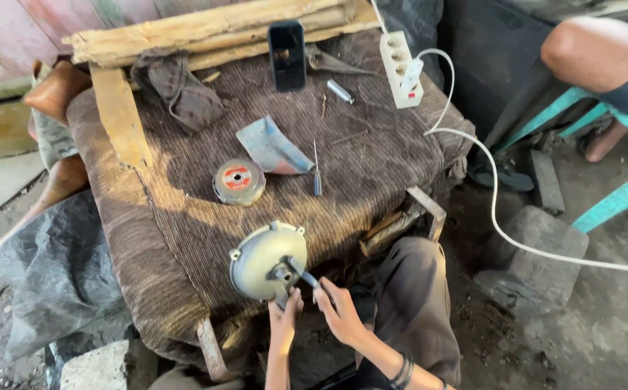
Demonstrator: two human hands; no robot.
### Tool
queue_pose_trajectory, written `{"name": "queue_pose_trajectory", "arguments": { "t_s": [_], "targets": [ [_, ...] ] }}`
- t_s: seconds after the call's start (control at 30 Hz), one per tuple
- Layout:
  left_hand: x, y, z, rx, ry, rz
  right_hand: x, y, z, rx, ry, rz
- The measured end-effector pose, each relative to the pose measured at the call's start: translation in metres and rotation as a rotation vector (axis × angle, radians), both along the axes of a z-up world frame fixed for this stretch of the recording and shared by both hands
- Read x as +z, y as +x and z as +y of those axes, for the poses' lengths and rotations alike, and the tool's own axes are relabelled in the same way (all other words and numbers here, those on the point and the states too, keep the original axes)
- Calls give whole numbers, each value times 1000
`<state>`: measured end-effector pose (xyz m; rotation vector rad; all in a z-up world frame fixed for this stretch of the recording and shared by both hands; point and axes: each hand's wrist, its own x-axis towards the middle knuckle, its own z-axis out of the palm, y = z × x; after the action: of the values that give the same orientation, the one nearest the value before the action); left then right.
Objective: Disassembling a motorcycle clutch assembly and cleaning the housing using a screwdriver and sandpaper.
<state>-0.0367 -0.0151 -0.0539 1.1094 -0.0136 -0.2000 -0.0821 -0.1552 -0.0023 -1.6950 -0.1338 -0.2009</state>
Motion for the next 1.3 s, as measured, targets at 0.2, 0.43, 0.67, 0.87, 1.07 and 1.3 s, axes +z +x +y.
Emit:
{"name": "queue_pose_trajectory", "arguments": {
  "t_s": [0.2, 0.43, 0.67, 0.87, 1.07, 1.3],
  "targets": [
    [46, 2, -9, -43, 215, -125, 47, 6, -34, -89, -82, -151],
    [112, 26, -19, -97, 255, -398, 107, 6, -56, -164, -142, -296],
    [177, 37, -24, -104, 336, -495, 121, 12, -80, -247, -199, -404],
    [160, 22, -21, -64, 234, -328, 143, 16, -72, -248, -241, -396],
    [155, 10, -3, 32, 231, -303, 190, 28, -59, -262, -207, -418],
    [110, 22, 5, 205, -152, -115, 259, 82, -51, -161, -757, -802]
  ]
}}
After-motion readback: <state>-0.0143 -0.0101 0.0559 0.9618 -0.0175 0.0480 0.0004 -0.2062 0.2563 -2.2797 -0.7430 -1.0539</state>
